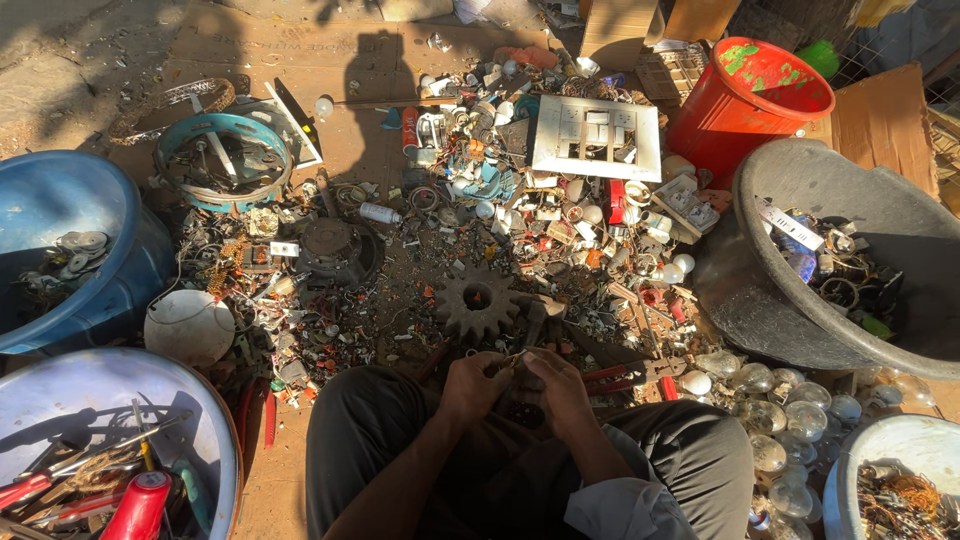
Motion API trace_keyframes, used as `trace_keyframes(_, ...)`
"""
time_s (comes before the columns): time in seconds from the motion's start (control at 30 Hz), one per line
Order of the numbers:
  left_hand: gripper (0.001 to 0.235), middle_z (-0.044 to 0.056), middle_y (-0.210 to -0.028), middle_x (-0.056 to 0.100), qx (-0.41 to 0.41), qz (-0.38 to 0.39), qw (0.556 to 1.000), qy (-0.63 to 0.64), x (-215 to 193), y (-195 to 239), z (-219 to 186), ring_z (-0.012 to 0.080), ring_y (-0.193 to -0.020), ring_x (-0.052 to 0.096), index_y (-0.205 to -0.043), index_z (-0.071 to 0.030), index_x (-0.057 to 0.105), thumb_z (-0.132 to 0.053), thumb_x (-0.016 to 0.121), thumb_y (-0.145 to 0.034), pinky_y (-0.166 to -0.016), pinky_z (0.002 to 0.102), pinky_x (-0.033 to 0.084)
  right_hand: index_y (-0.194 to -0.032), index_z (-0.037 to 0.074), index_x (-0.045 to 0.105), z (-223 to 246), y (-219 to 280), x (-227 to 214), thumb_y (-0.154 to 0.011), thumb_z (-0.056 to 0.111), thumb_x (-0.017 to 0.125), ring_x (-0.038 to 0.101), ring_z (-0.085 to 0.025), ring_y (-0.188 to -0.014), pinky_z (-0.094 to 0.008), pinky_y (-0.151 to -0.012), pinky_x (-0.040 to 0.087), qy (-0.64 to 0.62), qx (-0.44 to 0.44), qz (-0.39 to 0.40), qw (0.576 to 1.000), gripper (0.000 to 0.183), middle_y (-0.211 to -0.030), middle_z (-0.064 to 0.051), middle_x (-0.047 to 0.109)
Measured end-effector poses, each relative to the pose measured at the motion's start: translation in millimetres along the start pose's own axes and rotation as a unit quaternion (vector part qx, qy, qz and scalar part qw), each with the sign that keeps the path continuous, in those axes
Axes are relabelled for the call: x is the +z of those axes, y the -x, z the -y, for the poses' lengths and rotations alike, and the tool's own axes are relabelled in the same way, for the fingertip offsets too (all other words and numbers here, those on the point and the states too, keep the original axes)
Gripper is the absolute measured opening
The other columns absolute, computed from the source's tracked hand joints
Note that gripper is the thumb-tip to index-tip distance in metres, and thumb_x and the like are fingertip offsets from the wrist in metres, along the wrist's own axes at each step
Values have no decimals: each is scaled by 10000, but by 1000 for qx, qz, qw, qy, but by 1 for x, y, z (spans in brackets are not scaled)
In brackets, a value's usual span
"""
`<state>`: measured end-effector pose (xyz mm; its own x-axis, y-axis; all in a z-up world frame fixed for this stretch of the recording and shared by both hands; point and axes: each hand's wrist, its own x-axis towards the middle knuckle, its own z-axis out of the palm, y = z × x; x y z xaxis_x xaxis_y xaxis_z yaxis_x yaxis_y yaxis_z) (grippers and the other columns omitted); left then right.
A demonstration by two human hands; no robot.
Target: The person sits on the ground and uses a hammer to repeatedly strike a small metal component held in their left hand. They occasionally use pliers to adjust the component while continuing to hammer it on a metal gear used as an anvil.
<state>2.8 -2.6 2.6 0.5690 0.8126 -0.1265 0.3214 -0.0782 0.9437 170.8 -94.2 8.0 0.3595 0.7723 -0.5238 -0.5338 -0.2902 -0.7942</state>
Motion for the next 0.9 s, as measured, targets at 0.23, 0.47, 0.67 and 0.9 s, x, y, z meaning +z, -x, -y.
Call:
trace_keyframes(0.23,302,105,-991,771,65,-22,976,205,4,-12,22,226,-873,730,-1181,29,725,-174,683,-960,-762,404,593,-1160,-46,653,-9,-12,-6,-943,34,637,752,-315,-923,-478,-832,632,-108,-12,49,993,232,-1067,-190,747)
trace_keyframes(0.47,431,283,-1282,627,-190,-5,781,595,-20,-28,20,411,-1177,629,-1357,111,533,-196,419,-1077,-1024,536,545,-1238,-26,710,161,34,-30,-1023,108,563,689,-263,-979,-378,-874,606,-240,-264,-11,934,293,-1139,-183,705)
trace_keyframes(0.67,427,322,-1416,540,-169,21,771,613,-23,-33,-3,438,-1302,591,-1412,121,441,-21,334,-1024,-1118,542,467,-1116,51,731,143,32,-16,-1017,152,601,698,-223,-771,-371,-660,562,195,-217,-117,949,192,-997,-142,765)
trace_keyframes(0.9,437,273,-1385,589,-172,43,758,628,-20,-30,0,375,-1234,628,-1379,89,495,68,336,-973,-1042,493,556,-1200,24,723,9,-1,36,-979,134,693,747,-228,-941,-378,-759,625,441,-325,40,836,249,-1121,-115,732)
